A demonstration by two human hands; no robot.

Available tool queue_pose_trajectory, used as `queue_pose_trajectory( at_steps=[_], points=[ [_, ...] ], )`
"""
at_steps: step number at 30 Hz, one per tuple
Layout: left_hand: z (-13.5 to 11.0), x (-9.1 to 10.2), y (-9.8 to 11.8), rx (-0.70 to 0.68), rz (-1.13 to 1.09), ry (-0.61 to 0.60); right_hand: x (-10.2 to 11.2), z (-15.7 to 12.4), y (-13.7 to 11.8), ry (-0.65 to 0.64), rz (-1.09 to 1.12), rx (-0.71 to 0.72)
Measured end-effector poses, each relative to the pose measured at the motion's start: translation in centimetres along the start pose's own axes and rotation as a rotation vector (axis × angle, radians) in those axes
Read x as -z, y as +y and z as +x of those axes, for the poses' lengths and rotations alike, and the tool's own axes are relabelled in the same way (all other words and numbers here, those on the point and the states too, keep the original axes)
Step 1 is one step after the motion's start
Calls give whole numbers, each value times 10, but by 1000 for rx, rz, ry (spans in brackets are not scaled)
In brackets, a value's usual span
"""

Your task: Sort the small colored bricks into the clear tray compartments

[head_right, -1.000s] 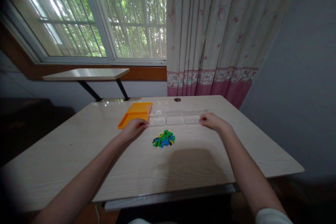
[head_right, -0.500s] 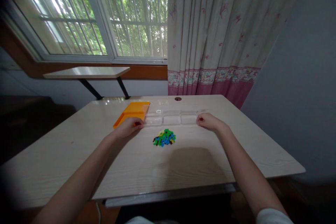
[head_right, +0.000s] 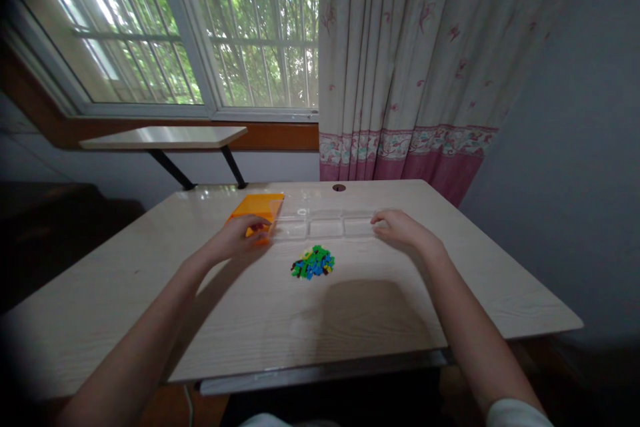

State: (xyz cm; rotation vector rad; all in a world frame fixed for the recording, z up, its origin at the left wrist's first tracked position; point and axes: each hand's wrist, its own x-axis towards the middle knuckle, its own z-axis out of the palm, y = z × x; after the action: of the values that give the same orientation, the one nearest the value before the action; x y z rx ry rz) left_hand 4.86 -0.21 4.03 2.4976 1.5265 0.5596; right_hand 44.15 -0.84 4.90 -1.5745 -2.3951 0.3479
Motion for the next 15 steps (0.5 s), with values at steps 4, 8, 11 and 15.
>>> queue_pose_trajectory(
  at_steps=[4, 8, 11, 15],
  points=[
    [-1, 2, 18, -72, -7, -123, -15, 0, -39, -29, 199, 200],
    [-10, -16, 35, -140, -32, -211, -53, 2, -77, -103, 292, 405],
    [-18, -32, 38, -170, -62, -186, -76, 4, -90, -135, 264, 451],
    [-22, -46, 35, -210, -38, -147, -89, 7, -92, -95, 215, 451]
  ],
)
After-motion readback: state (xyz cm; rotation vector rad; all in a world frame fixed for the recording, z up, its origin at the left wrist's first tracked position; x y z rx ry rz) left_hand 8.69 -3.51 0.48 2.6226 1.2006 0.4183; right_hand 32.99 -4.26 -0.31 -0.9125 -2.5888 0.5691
